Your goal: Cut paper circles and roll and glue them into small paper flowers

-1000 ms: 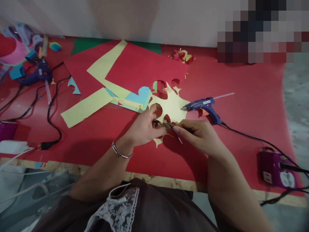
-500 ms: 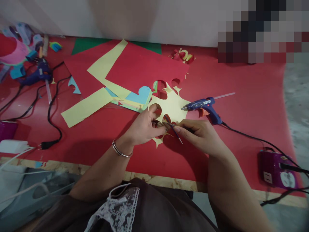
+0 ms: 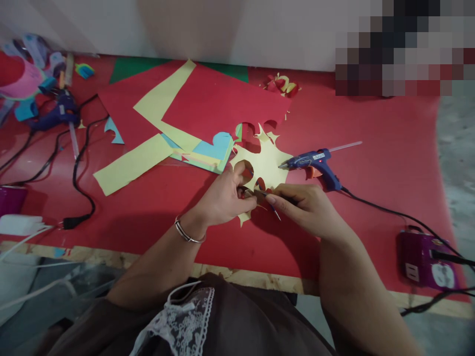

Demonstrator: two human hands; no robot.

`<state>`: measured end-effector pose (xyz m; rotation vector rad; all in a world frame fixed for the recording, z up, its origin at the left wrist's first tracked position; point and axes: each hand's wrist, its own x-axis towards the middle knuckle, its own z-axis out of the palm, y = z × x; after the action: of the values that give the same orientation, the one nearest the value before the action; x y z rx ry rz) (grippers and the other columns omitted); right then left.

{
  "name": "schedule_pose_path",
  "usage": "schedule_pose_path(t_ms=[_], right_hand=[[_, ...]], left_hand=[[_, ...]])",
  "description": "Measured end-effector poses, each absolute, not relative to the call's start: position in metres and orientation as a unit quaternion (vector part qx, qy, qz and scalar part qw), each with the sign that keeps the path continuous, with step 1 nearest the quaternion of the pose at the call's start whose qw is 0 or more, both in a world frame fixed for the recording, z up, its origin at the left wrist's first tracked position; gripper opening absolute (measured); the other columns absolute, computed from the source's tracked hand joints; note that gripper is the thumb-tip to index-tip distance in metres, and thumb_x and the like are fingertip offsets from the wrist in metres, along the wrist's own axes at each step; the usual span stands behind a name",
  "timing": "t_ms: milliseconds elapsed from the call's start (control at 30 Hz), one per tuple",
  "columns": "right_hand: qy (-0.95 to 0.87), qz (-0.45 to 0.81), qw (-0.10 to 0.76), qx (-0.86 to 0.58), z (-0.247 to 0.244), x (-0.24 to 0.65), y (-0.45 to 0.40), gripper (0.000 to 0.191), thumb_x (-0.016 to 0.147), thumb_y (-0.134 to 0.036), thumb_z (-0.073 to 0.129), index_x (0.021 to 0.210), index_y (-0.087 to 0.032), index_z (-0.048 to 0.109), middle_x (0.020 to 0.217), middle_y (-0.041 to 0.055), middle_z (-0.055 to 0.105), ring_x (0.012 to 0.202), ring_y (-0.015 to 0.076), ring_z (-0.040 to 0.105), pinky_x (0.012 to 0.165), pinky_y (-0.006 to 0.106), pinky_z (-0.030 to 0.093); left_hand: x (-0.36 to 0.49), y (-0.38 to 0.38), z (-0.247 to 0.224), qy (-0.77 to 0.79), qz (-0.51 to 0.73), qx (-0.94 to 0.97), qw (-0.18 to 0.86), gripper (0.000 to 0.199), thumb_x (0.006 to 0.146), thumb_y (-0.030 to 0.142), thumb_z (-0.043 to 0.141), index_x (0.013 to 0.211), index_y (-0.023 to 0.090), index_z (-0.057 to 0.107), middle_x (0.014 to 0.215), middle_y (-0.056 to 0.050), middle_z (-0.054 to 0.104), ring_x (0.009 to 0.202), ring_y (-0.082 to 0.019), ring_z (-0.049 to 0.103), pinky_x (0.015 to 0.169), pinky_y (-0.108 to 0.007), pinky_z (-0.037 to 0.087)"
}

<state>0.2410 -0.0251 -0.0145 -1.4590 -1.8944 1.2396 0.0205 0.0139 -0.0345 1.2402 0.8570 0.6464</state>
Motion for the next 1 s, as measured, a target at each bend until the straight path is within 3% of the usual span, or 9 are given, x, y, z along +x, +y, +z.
schedule_pose_path(t_ms=[533, 1000], right_hand=[[-0.688, 0.451, 0.238, -0.516, -0.0141, 0.2406, -0.0250, 0.049, 0.106, -0.054, 0.058, 0.071, -0.019, 0.057, 0.062, -0.0040, 0.044, 0.059, 0.0095, 0.036, 0.053, 0.029, 0.026], [-0.686, 0.457, 0.211, -0.526, -0.0145, 0.2422, -0.0261, 0.050, 0.106, -0.056, 0.057, 0.072, -0.019, 0.058, 0.064, -0.0036, 0.042, 0.060, 0.0107, 0.036, 0.054, 0.029, 0.027]], left_hand=[[0.0201, 0.0140, -0.0339, 0.379, 0.278, 0.558, 0.684, 0.038, 0.075, 0.014, 0.070, 0.106, 0.022, 0.050, 0.083, 0.001, 0.065, 0.063, -0.009, 0.056, 0.054, -0.022, 0.041], [0.0199, 0.0135, -0.0308, 0.383, 0.264, 0.609, 0.642, 0.034, 0.077, 0.010, 0.068, 0.104, 0.021, 0.052, 0.070, 0.008, 0.050, 0.056, -0.007, 0.051, 0.050, -0.020, 0.035]])
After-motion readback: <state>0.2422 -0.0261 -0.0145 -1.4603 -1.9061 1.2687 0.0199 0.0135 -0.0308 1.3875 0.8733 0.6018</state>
